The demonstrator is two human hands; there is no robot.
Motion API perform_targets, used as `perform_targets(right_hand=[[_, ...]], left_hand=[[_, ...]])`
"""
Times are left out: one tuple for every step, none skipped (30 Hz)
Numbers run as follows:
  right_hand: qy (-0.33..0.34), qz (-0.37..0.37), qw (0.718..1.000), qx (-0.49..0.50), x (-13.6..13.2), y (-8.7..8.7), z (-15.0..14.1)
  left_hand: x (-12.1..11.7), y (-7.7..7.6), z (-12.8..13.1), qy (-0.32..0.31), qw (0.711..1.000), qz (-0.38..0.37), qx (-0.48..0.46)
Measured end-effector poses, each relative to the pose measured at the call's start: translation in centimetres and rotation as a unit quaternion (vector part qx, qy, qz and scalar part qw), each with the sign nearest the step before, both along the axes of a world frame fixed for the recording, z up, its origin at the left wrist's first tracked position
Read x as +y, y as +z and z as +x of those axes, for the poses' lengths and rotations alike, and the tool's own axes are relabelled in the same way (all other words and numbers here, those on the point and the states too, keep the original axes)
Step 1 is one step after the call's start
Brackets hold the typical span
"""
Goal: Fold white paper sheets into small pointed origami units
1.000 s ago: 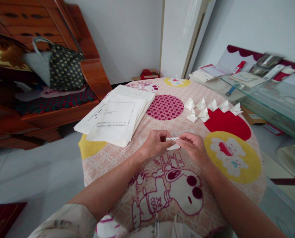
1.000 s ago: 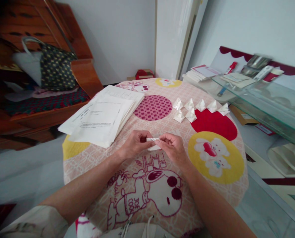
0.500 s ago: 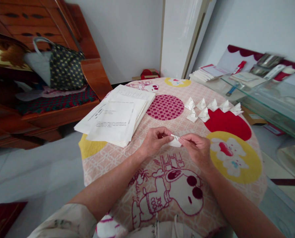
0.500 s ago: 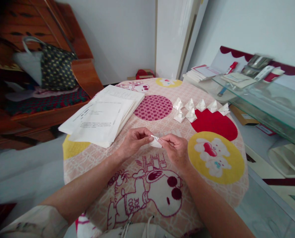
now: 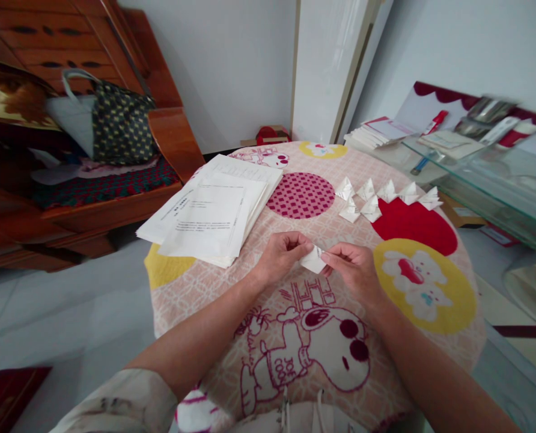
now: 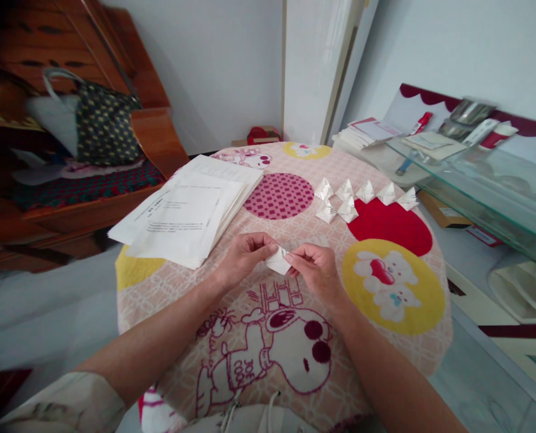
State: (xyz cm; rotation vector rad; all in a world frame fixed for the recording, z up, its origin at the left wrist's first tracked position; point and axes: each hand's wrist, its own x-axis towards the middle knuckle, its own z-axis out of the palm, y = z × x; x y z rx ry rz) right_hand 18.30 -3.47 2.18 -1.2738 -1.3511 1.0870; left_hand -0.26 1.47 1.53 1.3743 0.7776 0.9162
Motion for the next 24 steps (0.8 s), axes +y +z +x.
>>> perform_targets(right_hand=[[-0.006,-0.009,1.0,0.02,0.05,-0.06,-0.05],[-0.012,-0.015,0.999,0.037,0.09,-0.12,-0.12],[-0.018,-0.017,0.998,0.051,0.1,-0.17,-0.2],[-0.023,-0.018,0.998,0.061,0.11,-0.2,-0.29],[-0.027,-0.018,0.997,0.068,0.1,-0.21,-0.36],[-0.029,-0.018,0.997,0.072,0.09,-0.19,-0.41],[-0.029,-0.02,0.997,0.074,0.09,-0.15,-0.44],[-0.027,-0.024,0.996,0.076,0.09,-0.1,-0.43],[-0.022,-0.03,0.996,0.076,0.09,-0.05,-0.39],[-0.011,-0.039,0.996,0.075,0.1,-0.01,-0.32],[0.001,-0.049,0.996,0.073,0.11,0.0,-0.24],[0.011,-0.058,0.996,0.073,0.13,-0.02,-0.16],[0.018,-0.064,0.995,0.075,0.14,-0.08,-0.09],[0.017,-0.066,0.994,0.081,0.15,-0.17,-0.04],[0.01,-0.066,0.994,0.09,0.16,-0.28,-0.03],[-0.002,-0.063,0.993,0.1,0.16,-0.39,-0.05],[-0.014,-0.061,0.992,0.109,0.16,-0.49,-0.1],[-0.023,-0.061,0.991,0.115,0.16,-0.56,-0.15],[-0.028,-0.062,0.991,0.119,0.17,-0.6,-0.2],[-0.028,-0.067,0.99,0.123,0.18,-0.59,-0.24],[-0.022,-0.076,0.989,0.127,0.19,-0.55,-0.25],[-0.009,-0.091,0.987,0.131,0.22,-0.47,-0.24],[0.005,-0.109,0.985,0.135,0.25,-0.38,-0.21],[0.018,-0.126,0.982,0.14,0.28,-0.3,-0.16]], left_hand=[[0.0,-0.03,0.09,-0.012,1.0,-0.011,-0.003],[-0.01,-0.05,0.2,-0.028,0.999,-0.023,-0.003],[-0.01,-0.07,0.31,-0.044,0.998,-0.034,0.0],[-0.02,-0.1,0.4,-0.058,0.997,-0.043,0.004],[-0.02,-0.12,0.46,-0.067,0.997,-0.048,0.008],[0.0,-0.14,0.49,-0.07,0.996,-0.047,0.012],[0.01,-0.17,0.46,-0.066,0.997,-0.042,0.016],[0.04,-0.2,0.4,-0.059,0.998,-0.032,0.019],[0.06,-0.21,0.31,-0.053,0.998,-0.021,0.026],[0.08,-0.23,0.21,-0.05,0.998,-0.013,0.034],[0.09,-0.23,0.12,-0.05,0.998,-0.01,0.042],[0.09,-0.23,0.05,-0.052,0.997,-0.016,0.048],[0.1,-0.23,0.03,-0.054,0.997,-0.028,0.05],[0.11,-0.23,0.04,-0.056,0.996,-0.045,0.047],[0.13,-0.24,0.09,-0.055,0.996,-0.064,0.04],[0.17,-0.26,0.16,-0.053,0.995,-0.081,0.032],[0.24,-0.27,0.23,-0.052,0.994,-0.093,0.027],[0.31,-0.28,0.28,-0.048,0.994,-0.098,0.027],[0.38,-0.28,0.3,-0.044,0.994,-0.098,0.031],[0.44,-0.27,0.28,-0.039,0.994,-0.095,0.038],[0.48,-0.25,0.22,-0.033,0.994,-0.091,0.047],[0.5,-0.21,0.14,-0.028,0.994,-0.087,0.056],[0.49,-0.16,0.04,-0.026,0.994,-0.085,0.061],[0.47,-0.11,-0.04,-0.028,0.994,-0.085,0.059]])
